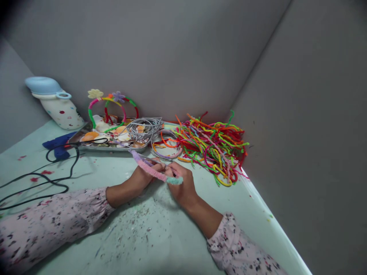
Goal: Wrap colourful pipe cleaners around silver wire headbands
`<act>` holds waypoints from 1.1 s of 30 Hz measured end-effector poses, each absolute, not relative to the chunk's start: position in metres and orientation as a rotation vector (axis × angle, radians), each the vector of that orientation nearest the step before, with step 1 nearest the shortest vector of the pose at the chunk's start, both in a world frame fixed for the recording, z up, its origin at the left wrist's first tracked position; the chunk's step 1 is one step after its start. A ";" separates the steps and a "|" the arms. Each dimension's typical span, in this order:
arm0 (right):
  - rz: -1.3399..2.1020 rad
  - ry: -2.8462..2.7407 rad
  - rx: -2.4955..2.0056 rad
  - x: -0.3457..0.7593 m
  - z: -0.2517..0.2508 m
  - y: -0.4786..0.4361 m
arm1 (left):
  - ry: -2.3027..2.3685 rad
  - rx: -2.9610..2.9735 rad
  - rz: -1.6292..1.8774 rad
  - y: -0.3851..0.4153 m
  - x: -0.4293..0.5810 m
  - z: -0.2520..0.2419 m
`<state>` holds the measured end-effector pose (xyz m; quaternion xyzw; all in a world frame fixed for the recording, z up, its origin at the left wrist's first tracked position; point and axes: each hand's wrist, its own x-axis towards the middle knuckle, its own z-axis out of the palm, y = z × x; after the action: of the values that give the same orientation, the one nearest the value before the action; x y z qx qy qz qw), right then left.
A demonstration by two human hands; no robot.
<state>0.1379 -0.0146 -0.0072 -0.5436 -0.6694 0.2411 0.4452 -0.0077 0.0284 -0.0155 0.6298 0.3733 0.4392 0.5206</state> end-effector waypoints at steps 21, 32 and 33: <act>0.369 -1.798 -1.312 0.136 -0.008 -0.015 | 0.931 1.427 1.065 0.027 -0.004 -0.003; 1.174 -1.186 -1.250 0.145 -0.013 0.000 | 0.888 1.294 1.017 0.018 -0.001 -0.004; 1.183 -1.182 -1.244 0.145 -0.013 0.000 | 0.891 1.289 1.031 0.019 -0.001 -0.005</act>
<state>0.1455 -0.0004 -0.0129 -0.5152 -0.4897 0.4903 0.5044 -0.0008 0.0187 -0.0053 0.5540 0.3831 0.4431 0.5916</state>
